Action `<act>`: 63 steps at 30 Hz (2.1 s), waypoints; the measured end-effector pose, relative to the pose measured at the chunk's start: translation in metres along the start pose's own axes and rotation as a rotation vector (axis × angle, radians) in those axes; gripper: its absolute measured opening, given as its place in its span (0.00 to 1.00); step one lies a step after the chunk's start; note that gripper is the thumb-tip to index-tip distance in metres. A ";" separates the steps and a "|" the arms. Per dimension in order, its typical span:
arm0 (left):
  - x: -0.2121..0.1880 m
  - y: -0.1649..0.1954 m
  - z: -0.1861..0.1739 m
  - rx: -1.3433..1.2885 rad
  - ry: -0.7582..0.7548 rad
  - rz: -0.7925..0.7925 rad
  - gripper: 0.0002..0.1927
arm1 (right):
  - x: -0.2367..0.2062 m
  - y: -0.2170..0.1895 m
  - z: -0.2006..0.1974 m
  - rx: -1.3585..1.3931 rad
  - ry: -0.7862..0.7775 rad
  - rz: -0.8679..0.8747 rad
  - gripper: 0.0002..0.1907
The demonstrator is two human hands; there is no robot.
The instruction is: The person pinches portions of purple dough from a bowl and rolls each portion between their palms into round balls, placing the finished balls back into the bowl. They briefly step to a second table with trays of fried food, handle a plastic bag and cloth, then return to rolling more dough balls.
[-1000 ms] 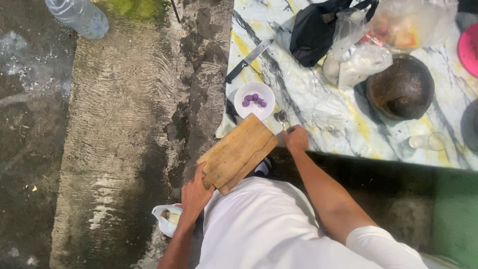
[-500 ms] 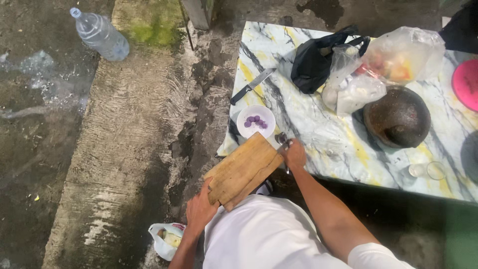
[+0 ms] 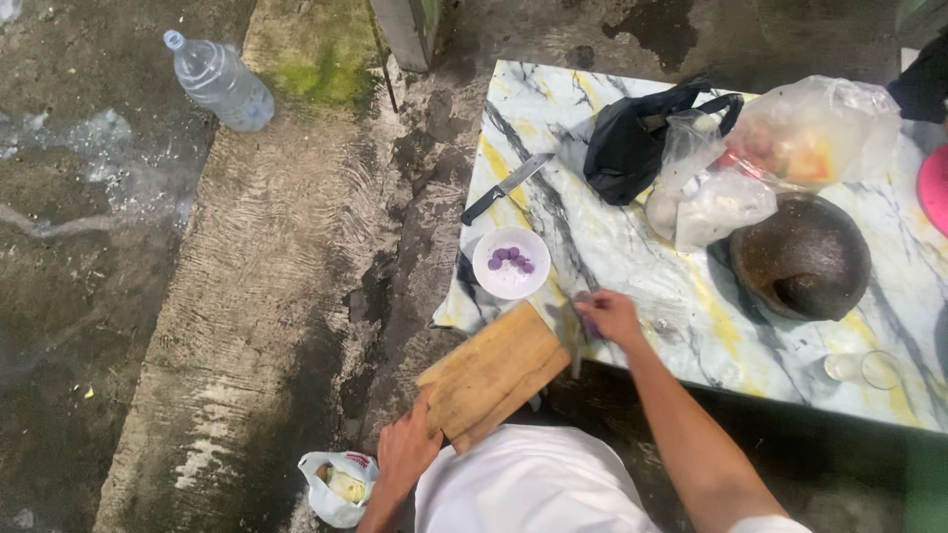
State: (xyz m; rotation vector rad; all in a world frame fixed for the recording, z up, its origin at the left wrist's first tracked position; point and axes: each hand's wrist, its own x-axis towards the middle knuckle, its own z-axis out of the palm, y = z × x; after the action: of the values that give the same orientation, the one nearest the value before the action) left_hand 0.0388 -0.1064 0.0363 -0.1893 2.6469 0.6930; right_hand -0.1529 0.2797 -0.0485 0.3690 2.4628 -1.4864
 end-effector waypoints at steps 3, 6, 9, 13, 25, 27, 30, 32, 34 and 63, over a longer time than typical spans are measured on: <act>0.009 0.008 0.010 0.100 -0.081 0.063 0.45 | -0.020 0.024 -0.048 0.227 0.026 0.135 0.10; 0.024 0.026 0.027 0.093 0.041 0.267 0.42 | -0.047 0.037 -0.097 0.294 0.134 0.213 0.10; 0.049 0.053 0.051 0.087 -0.020 0.325 0.39 | -0.074 0.045 -0.126 0.312 0.227 0.260 0.09; 0.088 0.106 0.089 0.157 -0.028 0.391 0.30 | -0.098 0.048 -0.130 0.330 0.232 0.270 0.13; 0.146 0.199 0.119 -0.344 0.106 0.693 0.21 | -0.089 0.016 -0.064 0.536 0.161 0.238 0.11; 0.146 0.202 0.125 -0.700 -0.312 0.412 0.18 | -0.082 0.006 -0.059 0.600 0.140 0.247 0.12; 0.145 0.202 0.134 -0.961 -0.678 0.043 0.20 | -0.069 -0.007 -0.050 0.588 0.140 0.311 0.13; 0.146 0.201 0.136 -0.998 -0.564 -0.015 0.22 | -0.062 -0.011 -0.046 0.536 0.140 0.317 0.11; 0.148 0.199 0.135 -0.636 -0.142 0.311 0.17 | -0.055 -0.009 -0.045 0.664 0.041 0.380 0.15; 0.101 0.220 0.016 -1.929 -0.517 0.337 0.34 | -0.097 -0.105 -0.038 0.503 -0.052 -0.264 0.16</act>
State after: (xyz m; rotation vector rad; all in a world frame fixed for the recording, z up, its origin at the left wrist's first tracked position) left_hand -0.0973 0.0899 0.0795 -0.0240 0.7391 2.5940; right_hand -0.1000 0.2570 0.0881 0.0861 2.1326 -2.1958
